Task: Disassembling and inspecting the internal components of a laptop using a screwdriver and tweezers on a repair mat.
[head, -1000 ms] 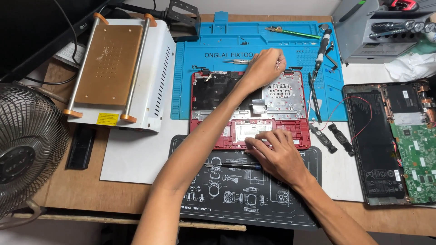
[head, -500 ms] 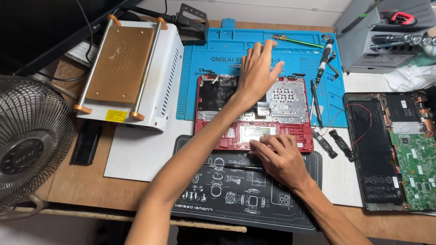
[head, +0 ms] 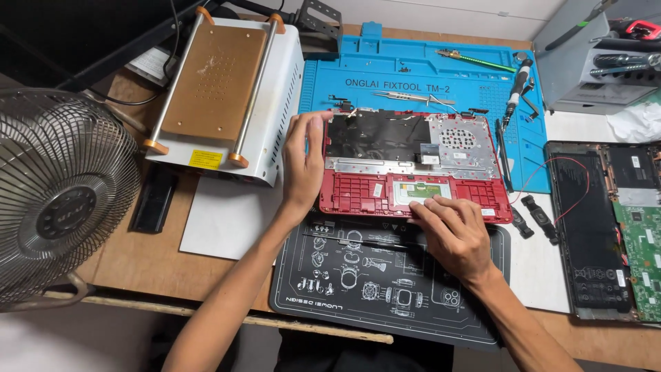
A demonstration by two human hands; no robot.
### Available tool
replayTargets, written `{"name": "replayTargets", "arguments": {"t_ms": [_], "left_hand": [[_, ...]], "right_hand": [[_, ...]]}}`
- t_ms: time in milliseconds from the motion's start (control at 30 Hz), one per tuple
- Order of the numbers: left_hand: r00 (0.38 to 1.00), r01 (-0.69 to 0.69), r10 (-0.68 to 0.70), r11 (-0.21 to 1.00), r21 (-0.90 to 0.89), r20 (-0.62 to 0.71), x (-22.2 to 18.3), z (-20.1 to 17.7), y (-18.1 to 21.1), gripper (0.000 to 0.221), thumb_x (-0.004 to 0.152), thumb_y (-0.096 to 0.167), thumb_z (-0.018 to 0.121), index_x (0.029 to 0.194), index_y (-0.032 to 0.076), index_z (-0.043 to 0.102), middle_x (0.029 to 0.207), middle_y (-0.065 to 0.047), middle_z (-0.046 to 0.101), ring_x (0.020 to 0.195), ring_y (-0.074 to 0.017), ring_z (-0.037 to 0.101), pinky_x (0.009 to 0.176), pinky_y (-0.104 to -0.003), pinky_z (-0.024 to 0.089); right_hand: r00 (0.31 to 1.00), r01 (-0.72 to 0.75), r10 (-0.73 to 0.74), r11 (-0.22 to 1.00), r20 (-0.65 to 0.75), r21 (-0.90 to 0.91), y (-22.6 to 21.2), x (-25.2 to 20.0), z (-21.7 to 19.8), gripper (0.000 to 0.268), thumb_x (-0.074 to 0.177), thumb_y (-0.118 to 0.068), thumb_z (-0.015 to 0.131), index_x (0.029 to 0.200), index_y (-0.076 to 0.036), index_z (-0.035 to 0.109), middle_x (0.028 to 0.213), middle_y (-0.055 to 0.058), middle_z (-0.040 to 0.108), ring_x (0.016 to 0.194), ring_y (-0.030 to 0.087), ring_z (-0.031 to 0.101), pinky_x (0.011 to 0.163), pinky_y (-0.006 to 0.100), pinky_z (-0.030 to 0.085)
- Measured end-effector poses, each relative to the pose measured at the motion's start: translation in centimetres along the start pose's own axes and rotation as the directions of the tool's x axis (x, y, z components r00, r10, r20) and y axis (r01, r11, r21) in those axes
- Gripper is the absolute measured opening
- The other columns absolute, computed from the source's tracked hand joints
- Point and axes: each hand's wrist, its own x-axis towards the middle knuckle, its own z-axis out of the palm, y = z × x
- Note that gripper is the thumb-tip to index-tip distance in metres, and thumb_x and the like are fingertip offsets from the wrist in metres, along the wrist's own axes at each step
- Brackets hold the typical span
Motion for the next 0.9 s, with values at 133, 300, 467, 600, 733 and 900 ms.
{"name": "replayTargets", "arguments": {"t_ms": [133,300,467,600,733,900], "left_hand": [[0.997,0.069,-0.07,0.994,-0.087,-0.014,-1.7,-0.6,-0.2,0.042,0.115,0.03,0.03,0.126,0.003,0.06,0.114,-0.024,0.062,0.118,-0.0418,0.061,0.106,-0.052,0.044],[0.989,0.142,-0.133,0.977,-0.157,0.065,-2.9,-0.1,-2.6,0.053,0.114,0.038,0.024,0.14,0.001,0.053,0.13,-0.027,0.059,0.129,-0.0416,0.056,0.114,-0.053,0.037],[0.989,0.135,-0.126,0.985,-0.109,0.081,-2.9,-0.3,-2.8,0.048,0.115,0.033,0.028,0.14,0.002,0.053,0.13,-0.028,0.059,0.129,-0.0466,0.055,0.111,-0.055,0.039],[0.988,0.142,-0.14,0.99,-0.026,0.073,-2.4,-0.3,-3.4,0.036,0.112,0.033,0.04,0.132,0.008,0.058,0.121,-0.017,0.06,0.119,-0.0415,0.062,0.103,-0.053,0.048],[0.983,0.068,-0.089,0.988,0.136,0.159,-0.2,0.6,-4.9,0.027,0.108,0.031,0.054,0.127,0.014,0.063,0.118,-0.004,0.056,0.118,-0.0335,0.064,0.101,-0.049,0.05],[0.97,-0.173,0.041,0.807,0.565,0.238,3.6,4.3,-7.3,0.033,0.09,0.019,0.077,0.12,0.014,0.065,0.11,-0.005,0.054,0.109,-0.028,0.06,0.092,-0.046,0.049]], "right_hand": [[1.0,0.014,-0.015,1.0,-0.015,-0.021,0.2,0.3,0.0,0.014,0.094,-0.018,0.078,0.107,-0.014,0.083,0.097,0.004,0.074,0.092,0.025,0.071,0.086,0.039,0.057],[0.996,0.05,-0.053,0.997,-0.066,-0.052,0.6,0.9,0.1,0.013,0.098,-0.021,0.077,0.105,-0.013,0.085,0.094,0.004,0.075,0.087,0.025,0.072,0.085,0.039,0.056],[0.994,0.077,-0.083,0.993,-0.069,-0.084,1.0,1.2,0.1,0.013,0.1,-0.022,0.076,0.105,-0.013,0.084,0.095,0.004,0.075,0.087,0.024,0.071,0.088,0.04,0.052],[0.995,0.1,-0.101,0.994,-0.014,-0.04,0.7,0.6,0.3,0.013,0.096,-0.019,0.077,0.105,-0.011,0.083,0.095,0.006,0.075,0.088,0.025,0.071,0.084,0.039,0.053],[0.988,0.141,-0.141,0.99,0.066,0.001,-0.2,0.9,0.1,0.01,0.094,-0.012,0.075,0.101,-0.008,0.08,0.094,0.01,0.074,0.085,0.028,0.071,0.077,0.04,0.056],[0.983,0.156,-0.157,0.988,0.094,0.017,0.1,0.7,0.2,0.011,0.093,-0.01,0.074,0.102,-0.006,0.078,0.093,0.011,0.073,0.084,0.029,0.071,0.074,0.04,0.057]]}}
